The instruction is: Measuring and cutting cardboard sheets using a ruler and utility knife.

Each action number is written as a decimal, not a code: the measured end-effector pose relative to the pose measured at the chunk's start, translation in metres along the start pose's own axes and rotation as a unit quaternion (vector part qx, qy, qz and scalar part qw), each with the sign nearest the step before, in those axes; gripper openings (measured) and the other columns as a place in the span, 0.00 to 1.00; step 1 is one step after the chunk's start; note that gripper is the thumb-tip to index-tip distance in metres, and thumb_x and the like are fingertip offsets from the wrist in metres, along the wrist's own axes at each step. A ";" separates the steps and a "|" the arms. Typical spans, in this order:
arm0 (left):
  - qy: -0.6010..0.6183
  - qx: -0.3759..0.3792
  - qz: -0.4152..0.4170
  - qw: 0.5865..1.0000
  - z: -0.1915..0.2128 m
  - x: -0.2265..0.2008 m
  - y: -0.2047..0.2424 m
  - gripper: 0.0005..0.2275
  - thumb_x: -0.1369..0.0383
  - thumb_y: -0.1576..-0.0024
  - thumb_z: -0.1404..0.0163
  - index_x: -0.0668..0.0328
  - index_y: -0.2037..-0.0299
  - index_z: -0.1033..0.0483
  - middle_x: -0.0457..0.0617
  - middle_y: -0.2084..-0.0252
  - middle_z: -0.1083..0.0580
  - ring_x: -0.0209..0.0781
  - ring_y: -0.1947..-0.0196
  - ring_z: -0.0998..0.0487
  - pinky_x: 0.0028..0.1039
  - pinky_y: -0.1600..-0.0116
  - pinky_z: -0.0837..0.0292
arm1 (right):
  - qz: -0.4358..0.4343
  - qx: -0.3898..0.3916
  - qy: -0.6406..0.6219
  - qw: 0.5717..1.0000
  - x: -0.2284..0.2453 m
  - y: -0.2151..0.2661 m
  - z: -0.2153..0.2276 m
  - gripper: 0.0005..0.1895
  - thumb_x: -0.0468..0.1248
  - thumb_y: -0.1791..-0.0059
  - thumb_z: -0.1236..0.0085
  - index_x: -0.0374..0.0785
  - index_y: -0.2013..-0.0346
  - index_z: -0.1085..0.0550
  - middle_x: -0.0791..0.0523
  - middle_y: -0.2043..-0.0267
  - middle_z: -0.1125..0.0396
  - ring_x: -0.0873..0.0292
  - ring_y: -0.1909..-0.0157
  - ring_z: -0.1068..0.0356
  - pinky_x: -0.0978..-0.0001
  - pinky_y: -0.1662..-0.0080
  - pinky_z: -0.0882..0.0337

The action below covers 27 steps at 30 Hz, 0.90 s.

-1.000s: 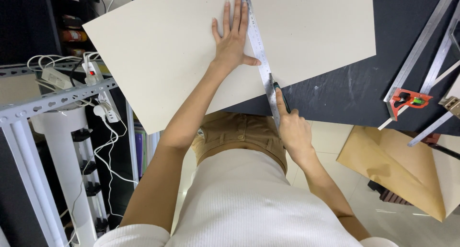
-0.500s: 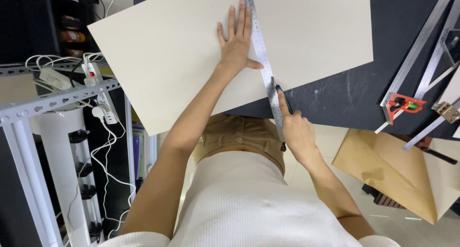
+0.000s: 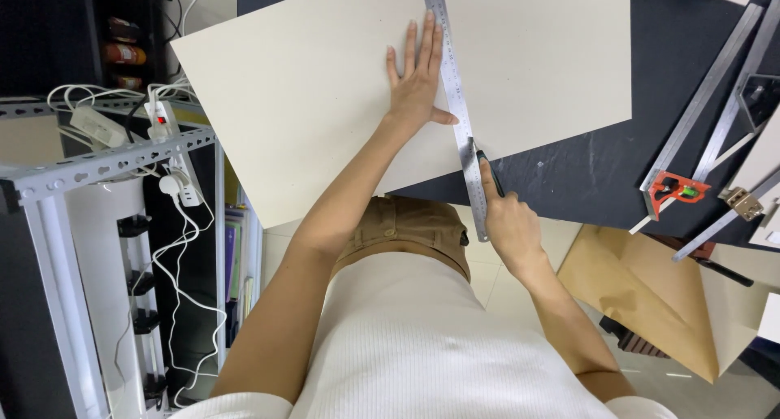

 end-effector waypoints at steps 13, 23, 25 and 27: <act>-0.020 -0.006 -0.004 1.000 -0.003 0.001 -0.002 0.76 0.29 0.64 0.28 0.65 0.26 0.80 0.52 0.25 0.82 0.57 0.24 0.81 0.65 0.27 0.71 | -0.013 0.073 -0.066 0.995 0.003 -0.001 0.020 0.44 0.24 0.51 0.63 0.52 0.22 0.60 0.45 0.75 0.36 0.38 0.77 0.33 0.47 0.74 0.32; -0.013 0.004 -0.005 1.000 -0.001 0.000 -0.001 0.76 0.30 0.64 0.28 0.64 0.26 0.80 0.52 0.26 0.84 0.58 0.25 0.83 0.65 0.27 0.72 | -0.013 0.046 -0.054 0.997 0.004 -0.002 0.015 0.46 0.22 0.53 0.63 0.52 0.22 0.57 0.47 0.77 0.37 0.41 0.80 0.34 0.50 0.77 0.33; -0.022 -0.007 -0.005 1.000 -0.002 0.000 -0.002 0.77 0.29 0.65 0.28 0.65 0.26 0.80 0.52 0.25 0.83 0.58 0.25 0.82 0.64 0.26 0.71 | -0.013 0.057 -0.055 0.997 0.004 -0.002 0.016 0.44 0.25 0.51 0.62 0.52 0.22 0.58 0.46 0.75 0.36 0.40 0.78 0.32 0.50 0.76 0.32; -0.031 0.002 0.001 1.000 -0.001 -0.001 -0.002 0.77 0.28 0.65 0.29 0.65 0.26 0.80 0.52 0.26 0.83 0.57 0.25 0.82 0.64 0.26 0.71 | -0.018 0.091 -0.079 0.993 0.004 -0.004 0.033 0.44 0.25 0.51 0.64 0.52 0.22 0.61 0.43 0.73 0.35 0.35 0.74 0.31 0.45 0.72 0.32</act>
Point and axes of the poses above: each hand's wrist, its own y-axis away from the middle knuckle, its own z-axis out of the back of the hand, x = y × z, the point moved 3 cm from there along -y, towards the middle knuckle
